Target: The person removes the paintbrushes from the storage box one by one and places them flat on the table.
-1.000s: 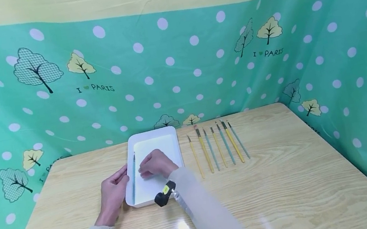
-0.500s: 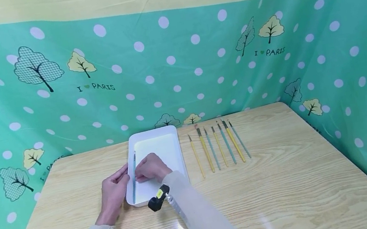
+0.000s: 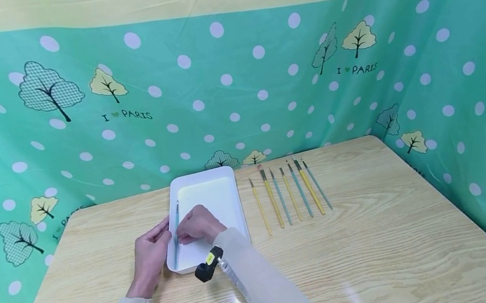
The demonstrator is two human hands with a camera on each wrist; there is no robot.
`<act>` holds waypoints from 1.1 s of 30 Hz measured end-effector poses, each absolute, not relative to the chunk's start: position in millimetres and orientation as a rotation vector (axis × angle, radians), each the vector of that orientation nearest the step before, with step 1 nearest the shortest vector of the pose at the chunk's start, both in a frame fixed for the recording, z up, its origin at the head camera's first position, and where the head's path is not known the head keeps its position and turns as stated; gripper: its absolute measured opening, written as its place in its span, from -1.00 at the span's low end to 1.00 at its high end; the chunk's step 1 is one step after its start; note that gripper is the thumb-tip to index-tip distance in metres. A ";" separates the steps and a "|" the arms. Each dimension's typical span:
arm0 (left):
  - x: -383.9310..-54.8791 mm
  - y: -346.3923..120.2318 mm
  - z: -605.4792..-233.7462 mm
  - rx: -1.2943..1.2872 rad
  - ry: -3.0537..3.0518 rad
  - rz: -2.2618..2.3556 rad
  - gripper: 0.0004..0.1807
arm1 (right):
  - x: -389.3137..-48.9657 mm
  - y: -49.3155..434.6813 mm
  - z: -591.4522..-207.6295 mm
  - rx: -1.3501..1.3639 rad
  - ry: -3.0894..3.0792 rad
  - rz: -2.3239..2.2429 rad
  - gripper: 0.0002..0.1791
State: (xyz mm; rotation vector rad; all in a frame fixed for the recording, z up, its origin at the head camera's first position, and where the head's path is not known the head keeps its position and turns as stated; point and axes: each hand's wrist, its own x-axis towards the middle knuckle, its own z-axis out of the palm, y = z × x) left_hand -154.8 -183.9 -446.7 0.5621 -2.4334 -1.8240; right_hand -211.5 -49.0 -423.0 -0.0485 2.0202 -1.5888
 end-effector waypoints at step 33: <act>-155.2 -186.5 -445.6 0.563 -2.398 -1.876 -0.49 | -207.2 -56.8 -421.1 -0.036 2.057 -1.572 -0.95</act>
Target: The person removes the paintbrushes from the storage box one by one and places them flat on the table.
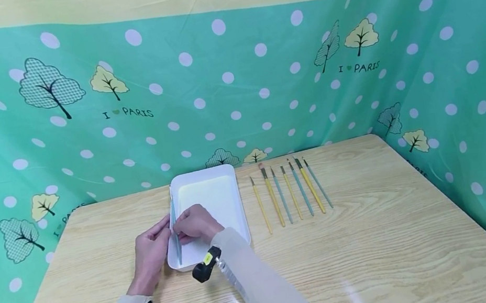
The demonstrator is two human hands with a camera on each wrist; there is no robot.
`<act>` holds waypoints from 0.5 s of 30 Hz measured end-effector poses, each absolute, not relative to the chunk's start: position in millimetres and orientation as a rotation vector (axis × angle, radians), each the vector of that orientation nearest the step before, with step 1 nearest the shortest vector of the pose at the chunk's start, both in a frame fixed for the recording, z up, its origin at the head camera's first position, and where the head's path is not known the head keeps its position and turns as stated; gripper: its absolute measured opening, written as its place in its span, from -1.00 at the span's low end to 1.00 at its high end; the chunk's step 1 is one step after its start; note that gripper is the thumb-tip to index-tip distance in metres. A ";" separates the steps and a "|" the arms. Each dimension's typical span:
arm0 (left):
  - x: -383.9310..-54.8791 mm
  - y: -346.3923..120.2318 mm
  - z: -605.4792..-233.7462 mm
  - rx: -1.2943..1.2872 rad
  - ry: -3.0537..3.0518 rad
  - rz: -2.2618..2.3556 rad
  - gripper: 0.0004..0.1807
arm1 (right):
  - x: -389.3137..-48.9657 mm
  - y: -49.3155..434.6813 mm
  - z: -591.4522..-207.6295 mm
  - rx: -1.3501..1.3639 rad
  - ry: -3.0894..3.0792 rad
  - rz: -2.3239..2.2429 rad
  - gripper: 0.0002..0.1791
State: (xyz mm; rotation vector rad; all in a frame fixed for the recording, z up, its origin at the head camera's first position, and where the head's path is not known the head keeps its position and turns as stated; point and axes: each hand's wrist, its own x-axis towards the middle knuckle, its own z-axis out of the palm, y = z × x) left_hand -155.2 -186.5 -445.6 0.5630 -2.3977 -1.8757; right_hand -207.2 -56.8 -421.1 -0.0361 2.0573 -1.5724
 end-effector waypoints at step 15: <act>-154.9 -185.6 -445.2 0.564 -2.381 -1.876 -0.52 | -209.2 -47.8 -419.3 -0.002 2.048 -1.641 -0.94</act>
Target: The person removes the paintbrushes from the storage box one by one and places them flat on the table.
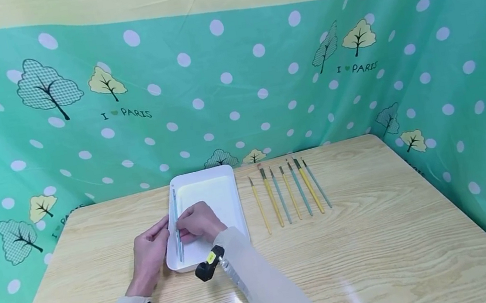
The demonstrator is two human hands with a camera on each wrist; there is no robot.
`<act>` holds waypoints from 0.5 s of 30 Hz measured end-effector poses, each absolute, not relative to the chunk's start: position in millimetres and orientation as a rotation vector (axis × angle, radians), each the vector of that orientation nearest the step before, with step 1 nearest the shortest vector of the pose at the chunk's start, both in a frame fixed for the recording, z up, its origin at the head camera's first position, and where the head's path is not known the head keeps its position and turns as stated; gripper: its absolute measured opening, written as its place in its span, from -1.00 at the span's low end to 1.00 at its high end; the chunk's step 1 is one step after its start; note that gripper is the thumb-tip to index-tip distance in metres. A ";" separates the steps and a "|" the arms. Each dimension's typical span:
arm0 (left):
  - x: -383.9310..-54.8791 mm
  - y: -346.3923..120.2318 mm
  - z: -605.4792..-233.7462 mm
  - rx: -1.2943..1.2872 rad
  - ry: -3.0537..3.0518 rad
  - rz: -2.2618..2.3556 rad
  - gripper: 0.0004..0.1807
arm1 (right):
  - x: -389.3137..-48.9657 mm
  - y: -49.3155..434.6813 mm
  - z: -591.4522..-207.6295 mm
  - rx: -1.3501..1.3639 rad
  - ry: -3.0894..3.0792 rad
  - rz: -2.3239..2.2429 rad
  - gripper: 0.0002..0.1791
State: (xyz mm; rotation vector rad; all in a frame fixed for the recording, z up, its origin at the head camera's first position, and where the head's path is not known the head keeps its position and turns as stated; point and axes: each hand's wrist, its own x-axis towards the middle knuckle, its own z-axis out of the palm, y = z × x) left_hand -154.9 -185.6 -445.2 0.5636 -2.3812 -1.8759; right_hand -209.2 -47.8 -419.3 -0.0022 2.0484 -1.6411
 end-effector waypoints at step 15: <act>-154.6 -186.4 -446.5 0.565 -2.387 -1.892 -0.52 | -214.6 -30.8 -420.8 0.040 2.074 -1.648 -0.91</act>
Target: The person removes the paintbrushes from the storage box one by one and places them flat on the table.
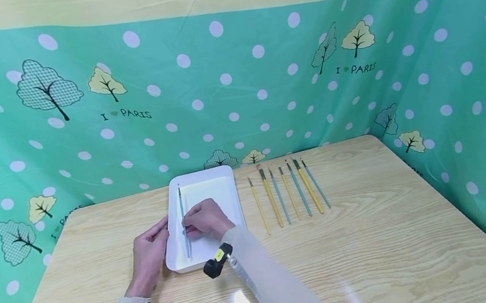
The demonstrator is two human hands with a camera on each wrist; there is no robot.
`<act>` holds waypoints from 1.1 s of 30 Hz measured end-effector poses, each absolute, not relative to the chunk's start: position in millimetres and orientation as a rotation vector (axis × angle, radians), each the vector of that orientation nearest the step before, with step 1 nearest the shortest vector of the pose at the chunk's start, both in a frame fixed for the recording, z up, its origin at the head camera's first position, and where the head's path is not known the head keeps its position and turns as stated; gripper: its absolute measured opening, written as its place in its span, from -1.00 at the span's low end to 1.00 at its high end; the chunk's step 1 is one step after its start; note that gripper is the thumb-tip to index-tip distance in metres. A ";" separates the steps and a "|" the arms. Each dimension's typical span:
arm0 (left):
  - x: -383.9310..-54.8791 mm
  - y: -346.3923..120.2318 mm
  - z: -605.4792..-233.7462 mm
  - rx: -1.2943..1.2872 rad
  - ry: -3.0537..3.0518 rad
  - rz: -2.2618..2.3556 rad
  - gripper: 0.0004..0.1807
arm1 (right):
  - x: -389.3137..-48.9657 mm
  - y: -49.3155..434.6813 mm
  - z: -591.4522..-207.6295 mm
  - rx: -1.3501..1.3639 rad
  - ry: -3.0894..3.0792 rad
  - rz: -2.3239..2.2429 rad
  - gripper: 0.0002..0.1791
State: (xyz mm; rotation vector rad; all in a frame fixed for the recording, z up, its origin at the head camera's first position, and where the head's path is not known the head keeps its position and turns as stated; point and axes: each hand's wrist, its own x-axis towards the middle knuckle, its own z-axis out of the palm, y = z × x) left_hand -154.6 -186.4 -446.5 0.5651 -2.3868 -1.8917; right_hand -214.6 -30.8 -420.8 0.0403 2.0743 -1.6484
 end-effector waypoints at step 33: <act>-154.0 -185.4 -451.2 0.557 -2.406 -1.869 -0.51 | -221.4 35.7 -404.8 0.012 1.998 -1.725 -0.84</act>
